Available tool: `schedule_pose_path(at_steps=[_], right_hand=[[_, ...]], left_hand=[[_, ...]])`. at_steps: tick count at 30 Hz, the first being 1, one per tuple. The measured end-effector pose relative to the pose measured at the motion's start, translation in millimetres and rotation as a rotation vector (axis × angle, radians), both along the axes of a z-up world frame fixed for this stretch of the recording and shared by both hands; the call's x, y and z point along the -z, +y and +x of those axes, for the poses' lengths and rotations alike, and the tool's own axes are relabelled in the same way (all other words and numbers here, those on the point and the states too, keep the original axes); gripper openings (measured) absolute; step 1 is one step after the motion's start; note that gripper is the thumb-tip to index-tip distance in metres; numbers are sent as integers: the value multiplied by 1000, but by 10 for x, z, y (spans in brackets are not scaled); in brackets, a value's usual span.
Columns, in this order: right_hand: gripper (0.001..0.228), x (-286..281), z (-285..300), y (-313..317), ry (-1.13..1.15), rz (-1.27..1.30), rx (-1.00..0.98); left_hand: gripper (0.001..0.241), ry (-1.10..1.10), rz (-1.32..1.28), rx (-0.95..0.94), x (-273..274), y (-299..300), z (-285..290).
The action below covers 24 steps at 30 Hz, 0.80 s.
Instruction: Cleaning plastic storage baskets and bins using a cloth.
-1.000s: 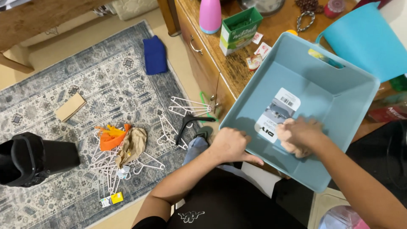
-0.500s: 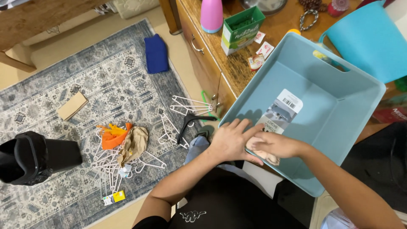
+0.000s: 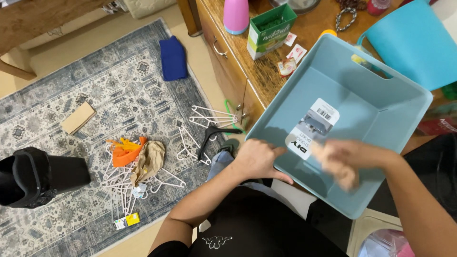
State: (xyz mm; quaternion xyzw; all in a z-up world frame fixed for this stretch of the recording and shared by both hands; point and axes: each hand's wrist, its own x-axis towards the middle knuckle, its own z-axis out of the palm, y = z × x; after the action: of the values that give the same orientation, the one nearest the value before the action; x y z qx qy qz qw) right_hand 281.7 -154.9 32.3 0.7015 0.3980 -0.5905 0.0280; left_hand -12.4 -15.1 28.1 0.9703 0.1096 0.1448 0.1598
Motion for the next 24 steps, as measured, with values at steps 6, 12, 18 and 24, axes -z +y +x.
schedule_pose_path(at_steps=[6,12,18,24], right_hand=[[43,541,126,386,-864,275,-145],[33,1644,-260,259,-1010,373,-557],[48,1457,-502,206,-539,1372,-767],[115,1383,324,201,-995,297,-578]], left_hand=[[85,-83,-89,-3,-104,7,-13],[54,-240,-46,-49,12,-32,51],[49,-238,-79,-66,-74,-26,-4],[50,-251,-88,-103,193,-59,33]])
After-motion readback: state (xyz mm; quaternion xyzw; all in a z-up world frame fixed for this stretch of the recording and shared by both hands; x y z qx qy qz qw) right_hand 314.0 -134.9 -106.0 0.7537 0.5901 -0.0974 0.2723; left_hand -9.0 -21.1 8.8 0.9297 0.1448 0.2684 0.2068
